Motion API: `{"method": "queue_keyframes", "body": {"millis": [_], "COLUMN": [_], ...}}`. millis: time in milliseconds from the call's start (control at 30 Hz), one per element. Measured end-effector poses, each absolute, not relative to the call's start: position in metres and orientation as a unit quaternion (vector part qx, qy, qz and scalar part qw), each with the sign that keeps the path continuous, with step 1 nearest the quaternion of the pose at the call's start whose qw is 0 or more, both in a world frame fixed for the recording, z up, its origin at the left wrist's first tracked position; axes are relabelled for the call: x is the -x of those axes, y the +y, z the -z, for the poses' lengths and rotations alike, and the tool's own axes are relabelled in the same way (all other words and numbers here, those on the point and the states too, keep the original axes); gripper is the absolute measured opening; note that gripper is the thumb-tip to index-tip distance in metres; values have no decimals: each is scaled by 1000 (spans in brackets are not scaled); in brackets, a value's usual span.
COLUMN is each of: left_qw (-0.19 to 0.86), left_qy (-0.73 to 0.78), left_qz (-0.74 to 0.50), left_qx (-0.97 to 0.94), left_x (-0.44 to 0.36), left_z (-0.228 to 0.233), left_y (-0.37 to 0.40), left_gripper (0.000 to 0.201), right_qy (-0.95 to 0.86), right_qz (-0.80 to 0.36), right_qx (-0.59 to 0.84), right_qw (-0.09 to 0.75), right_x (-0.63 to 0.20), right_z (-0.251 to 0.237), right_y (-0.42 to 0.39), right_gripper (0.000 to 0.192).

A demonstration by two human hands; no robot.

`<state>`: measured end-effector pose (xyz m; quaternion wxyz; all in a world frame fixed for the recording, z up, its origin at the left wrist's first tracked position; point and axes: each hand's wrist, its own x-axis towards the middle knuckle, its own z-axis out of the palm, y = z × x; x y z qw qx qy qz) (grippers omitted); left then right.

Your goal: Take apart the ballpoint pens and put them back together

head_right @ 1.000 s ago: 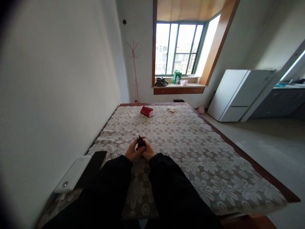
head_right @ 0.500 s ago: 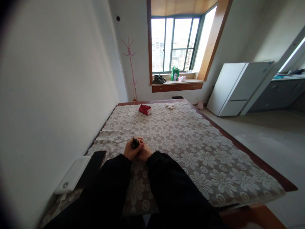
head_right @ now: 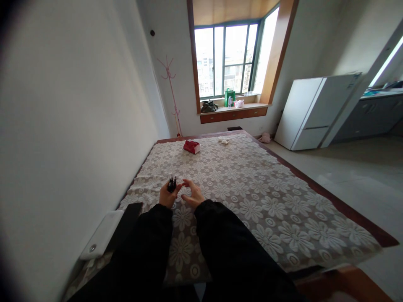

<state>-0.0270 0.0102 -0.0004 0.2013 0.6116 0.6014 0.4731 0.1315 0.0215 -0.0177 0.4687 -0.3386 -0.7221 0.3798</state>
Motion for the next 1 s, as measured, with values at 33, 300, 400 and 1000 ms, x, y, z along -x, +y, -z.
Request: {"method": "queue_keyframes", "body": {"millis": [33, 300, 400, 1000], "left_qw": [161, 87, 88, 5], "left_qy": [621, 634, 609, 523], "left_qz": [-412, -100, -98, -180], "left_qx": [-647, -762, -782, -833], "left_x": [36, 94, 98, 104], "left_z": [-3, -26, -18, -11], "left_y": [17, 85, 88, 41], "left_gripper": [33, 27, 38, 9], "right_qy": [-700, -621, -622, -610], "right_qz": [-393, -408, -406, -392], "right_qx": [344, 388, 390, 418], "right_qw": [487, 545, 545, 547], "right_x": [-132, -129, -128, -128], "right_z": [19, 31, 34, 31], "right_y": [25, 40, 40, 41], "right_gripper": [56, 39, 39, 36]}}
